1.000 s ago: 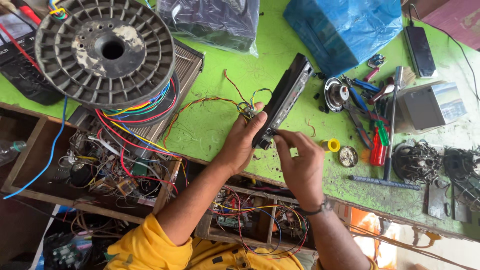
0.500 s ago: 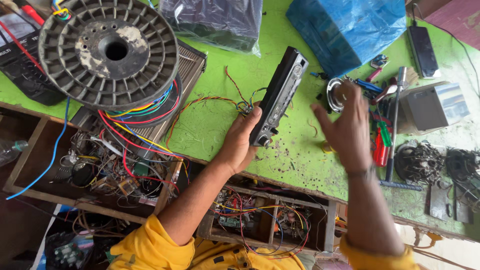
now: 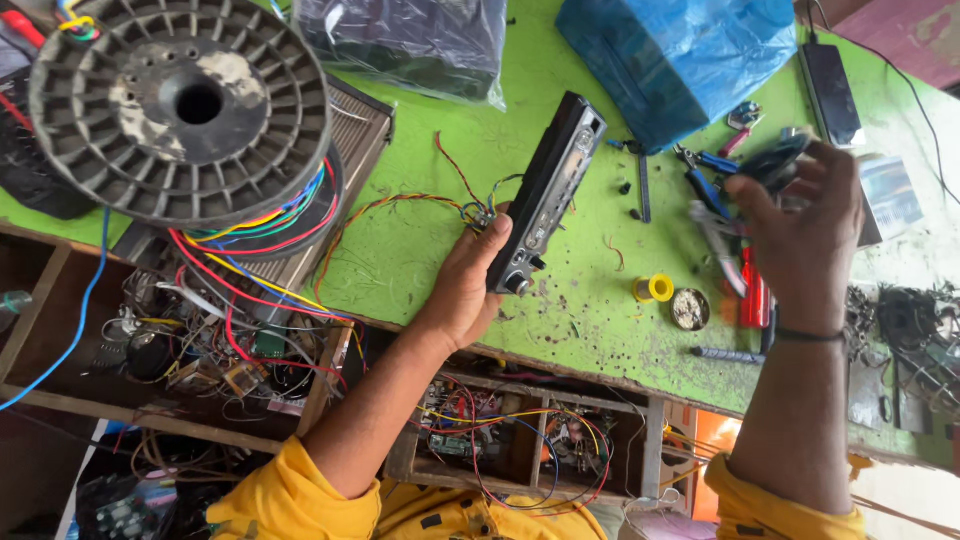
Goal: The person uses a green screwdriver to tighten screws on a small black electronic device with multicolored wires. They then insert a small black knob into the device and continue adjusting internal components. The device is handled and repositioned throughout the clip.
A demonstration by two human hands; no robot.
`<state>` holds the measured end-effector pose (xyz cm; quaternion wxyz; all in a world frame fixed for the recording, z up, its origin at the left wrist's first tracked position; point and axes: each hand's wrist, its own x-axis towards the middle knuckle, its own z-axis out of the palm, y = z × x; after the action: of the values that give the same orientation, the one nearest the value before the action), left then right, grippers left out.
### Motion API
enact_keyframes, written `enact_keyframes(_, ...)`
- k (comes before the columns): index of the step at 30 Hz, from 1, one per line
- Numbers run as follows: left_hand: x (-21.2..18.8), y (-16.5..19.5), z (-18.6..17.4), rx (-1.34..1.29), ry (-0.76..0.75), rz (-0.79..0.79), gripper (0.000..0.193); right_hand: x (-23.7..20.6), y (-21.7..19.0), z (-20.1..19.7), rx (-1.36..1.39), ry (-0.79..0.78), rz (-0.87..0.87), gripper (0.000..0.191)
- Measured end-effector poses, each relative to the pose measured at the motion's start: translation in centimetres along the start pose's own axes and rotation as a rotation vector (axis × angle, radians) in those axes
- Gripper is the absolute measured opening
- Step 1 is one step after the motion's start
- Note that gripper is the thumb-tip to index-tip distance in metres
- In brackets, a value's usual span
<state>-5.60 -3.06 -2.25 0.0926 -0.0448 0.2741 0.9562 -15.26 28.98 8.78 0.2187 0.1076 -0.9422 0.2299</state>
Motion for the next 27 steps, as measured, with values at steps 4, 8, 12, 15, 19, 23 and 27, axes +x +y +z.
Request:
enact_keyframes(4, 0.0, 0.1, 0.1, 0.017, 0.065, -0.034, 0.054, 0.6, 0.2, -0.3, 0.082, 0.173, 0.030, 0.057)
enact_keyframes(8, 0.0, 0.1, -0.1, -0.011, 0.022, -0.020, 0.055, 0.4, -0.3, -1.7, 0.215, 0.290, 0.090, 0.065)
enact_keyframes(12, 0.0, -0.1, -0.2, 0.007, 0.004, -0.025, 0.056, -0.4, -0.4, -3.3, 0.151, 0.276, 0.050, 0.070)
enact_keyframes(15, 0.0, 0.0, -0.2, 0.028, 0.044, -0.038, 0.055, -0.7, 0.5, -2.3, -0.062, 0.146, -0.054, 0.059)
enact_keyframes(19, -0.2, 0.2, 0.1, 0.021, 0.010, -0.019, 0.055, -0.6, 2.2, 1.5, -0.247, 0.022, -0.170, 0.061)
enact_keyframes(23, -0.2, 0.5, 0.3, 0.015, 0.019, -0.034, 0.054, -0.9, 1.8, 2.6, -0.404, 0.085, -0.209, 0.070)
enact_keyframes(27, -0.1, 0.4, 0.1, 0.027, -0.005, -0.007, 0.054, -3.8, -2.4, 3.3, -0.216, 0.029, -0.197, 0.040)
